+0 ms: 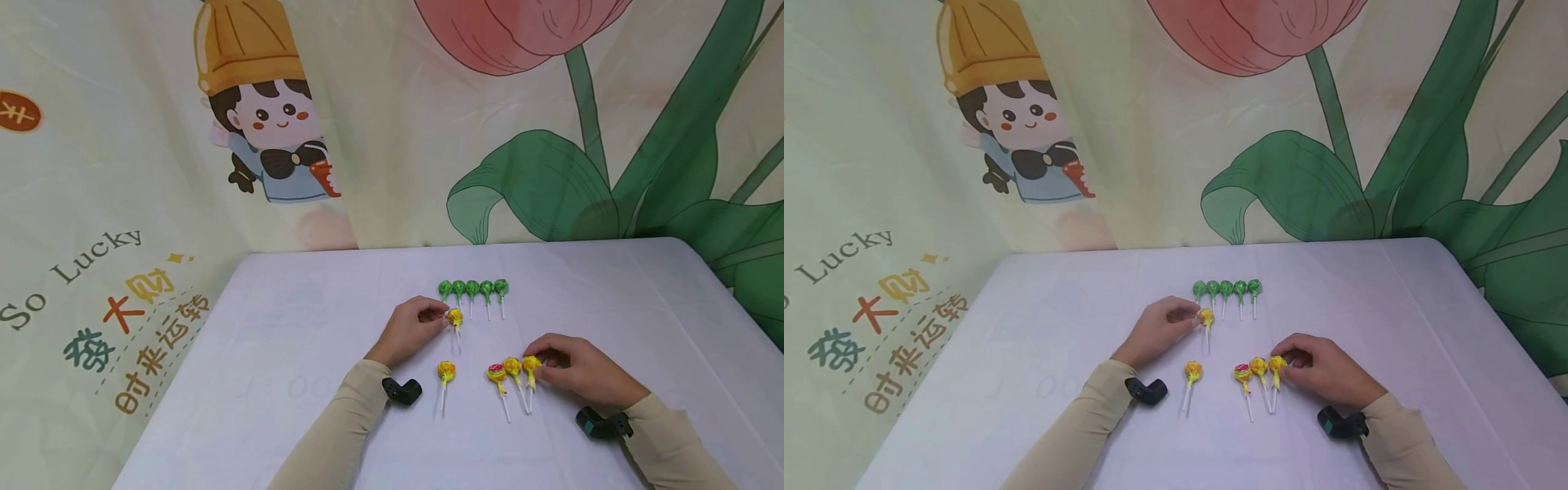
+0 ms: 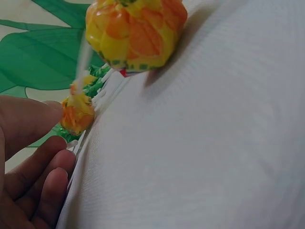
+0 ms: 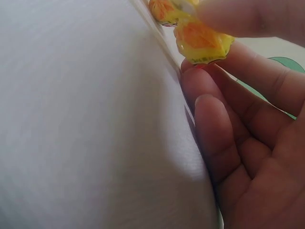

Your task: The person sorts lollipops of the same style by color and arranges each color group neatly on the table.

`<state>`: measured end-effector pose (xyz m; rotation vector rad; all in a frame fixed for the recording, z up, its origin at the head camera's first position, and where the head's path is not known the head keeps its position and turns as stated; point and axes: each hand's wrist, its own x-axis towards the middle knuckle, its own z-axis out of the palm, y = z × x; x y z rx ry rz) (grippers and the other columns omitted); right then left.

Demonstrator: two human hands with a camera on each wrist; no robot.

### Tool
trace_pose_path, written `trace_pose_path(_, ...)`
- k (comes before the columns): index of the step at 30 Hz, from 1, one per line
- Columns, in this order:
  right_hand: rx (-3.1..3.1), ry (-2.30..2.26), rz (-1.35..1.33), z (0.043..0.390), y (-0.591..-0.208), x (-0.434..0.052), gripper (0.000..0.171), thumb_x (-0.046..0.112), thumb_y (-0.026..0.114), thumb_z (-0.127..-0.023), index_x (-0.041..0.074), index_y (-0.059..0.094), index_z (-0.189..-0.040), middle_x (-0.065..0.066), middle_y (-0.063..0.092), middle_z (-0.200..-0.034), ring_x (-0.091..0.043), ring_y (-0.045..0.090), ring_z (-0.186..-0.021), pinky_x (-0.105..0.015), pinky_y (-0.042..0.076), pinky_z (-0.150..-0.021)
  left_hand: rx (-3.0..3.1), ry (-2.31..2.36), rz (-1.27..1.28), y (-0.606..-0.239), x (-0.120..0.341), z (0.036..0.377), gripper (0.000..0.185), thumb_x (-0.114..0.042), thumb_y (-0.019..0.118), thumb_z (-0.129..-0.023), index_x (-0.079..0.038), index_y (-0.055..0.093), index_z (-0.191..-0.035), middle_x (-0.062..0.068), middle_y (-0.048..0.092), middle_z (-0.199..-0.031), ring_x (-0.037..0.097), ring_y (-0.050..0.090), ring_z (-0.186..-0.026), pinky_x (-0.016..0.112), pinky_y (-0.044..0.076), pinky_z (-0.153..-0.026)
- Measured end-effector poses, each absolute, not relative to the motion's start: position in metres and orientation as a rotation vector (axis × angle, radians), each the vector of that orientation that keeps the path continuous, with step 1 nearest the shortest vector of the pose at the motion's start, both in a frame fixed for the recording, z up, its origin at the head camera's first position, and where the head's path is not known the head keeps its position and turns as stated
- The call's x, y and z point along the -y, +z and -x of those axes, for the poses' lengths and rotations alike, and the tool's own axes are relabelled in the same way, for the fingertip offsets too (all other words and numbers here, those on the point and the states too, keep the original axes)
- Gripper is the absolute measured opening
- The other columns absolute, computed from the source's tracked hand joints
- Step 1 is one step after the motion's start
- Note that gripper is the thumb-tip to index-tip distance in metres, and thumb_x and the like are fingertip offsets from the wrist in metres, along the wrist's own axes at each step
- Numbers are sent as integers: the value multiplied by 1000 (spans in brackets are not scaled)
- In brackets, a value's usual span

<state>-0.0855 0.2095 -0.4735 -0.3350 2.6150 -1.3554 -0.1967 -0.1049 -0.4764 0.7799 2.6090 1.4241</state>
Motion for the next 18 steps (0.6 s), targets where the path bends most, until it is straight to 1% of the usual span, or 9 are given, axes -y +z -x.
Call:
trace_pose_path(4, -2620, -1354, 335, 86, -475, -210, 21, 16, 74, -90, 18, 70, -111, 0, 63, -107, -22, 54, -90, -26, 49, -74, -2623, 1414, -789, -476, 103, 197, 21, -17, 73, -93, -15, 73, -113, -3, 67, -102, 9, 62, -89, 28, 52, -80)
trace_pose_path(13, -2627, -1368, 340, 86, -475, -211, 20, 17, 75, -90, 18, 70, -110, 0, 63, -106, -22, 54, -90, -25, 49, -74, -2671, 1379, -763, -475, 95, 197, 25, -24, 71, -95, -12, 72, -117, -8, 64, -99, 11, 59, -90, 29, 51, -82)
trace_pose_path(18, -2630, -1372, 338, 87, -476, -211, 21, 18, 75, -90, 18, 70, -110, 0, 63, -106, -22, 54, -90, -25, 49, -74, -2699, 1340, -739, -476, 90, 197, 28, -28, 74, -93, -14, 73, -116, -8, 62, -95, 10, 58, -87, 27, 51, -79)
